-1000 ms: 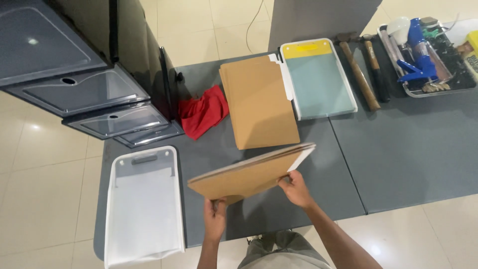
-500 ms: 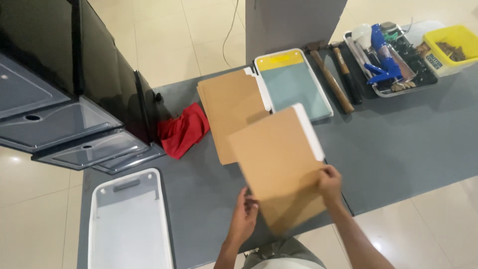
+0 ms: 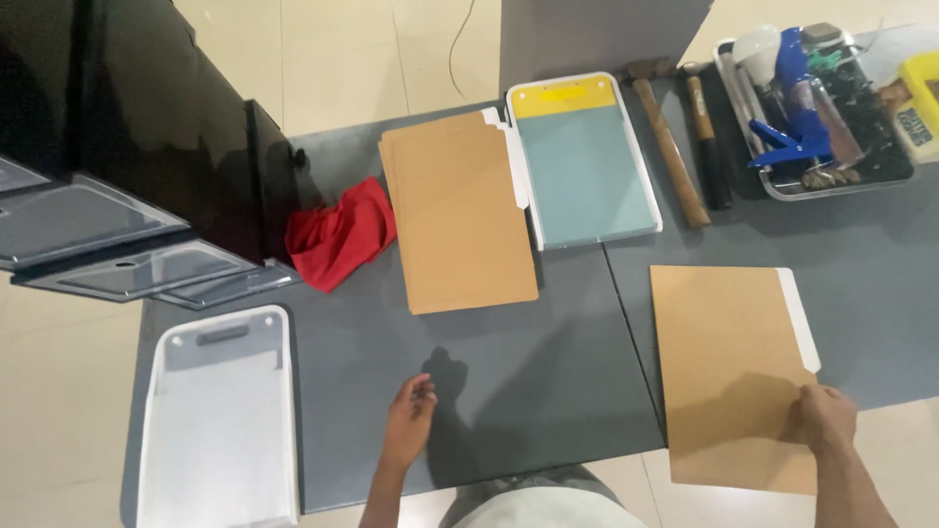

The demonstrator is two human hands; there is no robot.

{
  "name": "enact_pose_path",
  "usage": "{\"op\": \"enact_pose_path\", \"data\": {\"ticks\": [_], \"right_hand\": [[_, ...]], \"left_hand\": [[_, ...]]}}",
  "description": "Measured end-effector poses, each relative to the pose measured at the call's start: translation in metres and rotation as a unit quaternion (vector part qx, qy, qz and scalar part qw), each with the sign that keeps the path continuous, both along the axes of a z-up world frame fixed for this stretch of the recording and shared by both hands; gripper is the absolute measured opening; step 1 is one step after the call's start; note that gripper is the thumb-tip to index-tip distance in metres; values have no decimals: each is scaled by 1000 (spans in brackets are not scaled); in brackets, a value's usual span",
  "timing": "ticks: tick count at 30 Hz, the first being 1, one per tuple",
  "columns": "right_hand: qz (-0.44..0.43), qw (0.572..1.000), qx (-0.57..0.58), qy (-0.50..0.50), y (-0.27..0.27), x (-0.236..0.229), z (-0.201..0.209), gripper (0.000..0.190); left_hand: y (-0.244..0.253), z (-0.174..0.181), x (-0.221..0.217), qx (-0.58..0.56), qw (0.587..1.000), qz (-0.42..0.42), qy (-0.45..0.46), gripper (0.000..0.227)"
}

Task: The person wipes a table with a red cloth, then stacks several brown cardboard sheets on the table. They then pick up a yellow container filled with small items and place it on the table, followed by picking up a bundle of wooden sticks.

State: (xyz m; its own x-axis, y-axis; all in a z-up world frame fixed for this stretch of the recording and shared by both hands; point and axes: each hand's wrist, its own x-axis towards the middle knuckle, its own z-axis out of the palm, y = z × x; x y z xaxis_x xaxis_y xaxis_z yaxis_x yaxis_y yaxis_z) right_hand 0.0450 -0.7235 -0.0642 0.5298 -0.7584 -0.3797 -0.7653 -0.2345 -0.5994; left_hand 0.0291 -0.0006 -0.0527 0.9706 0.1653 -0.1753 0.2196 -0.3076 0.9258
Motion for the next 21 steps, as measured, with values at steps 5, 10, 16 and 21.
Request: {"op": "enact_pose_path", "data": {"ticks": [5,10,16,21], "right_hand": [[34,996,-25,83,-32,39,-18,45],[46,990,-64,118,-27,66,-1,49],[111,946,-265,150,16,104,4,60],[293,875,-336,-189,129,141,21,25]], "left_hand": [[5,-19,50,51,995,73,35,39],[-2,-11,118,-166,958,209,108,47],[-20,8,156,-304,899,294,114,35],[-22,28,156,-290,894,323,107,21]]}}
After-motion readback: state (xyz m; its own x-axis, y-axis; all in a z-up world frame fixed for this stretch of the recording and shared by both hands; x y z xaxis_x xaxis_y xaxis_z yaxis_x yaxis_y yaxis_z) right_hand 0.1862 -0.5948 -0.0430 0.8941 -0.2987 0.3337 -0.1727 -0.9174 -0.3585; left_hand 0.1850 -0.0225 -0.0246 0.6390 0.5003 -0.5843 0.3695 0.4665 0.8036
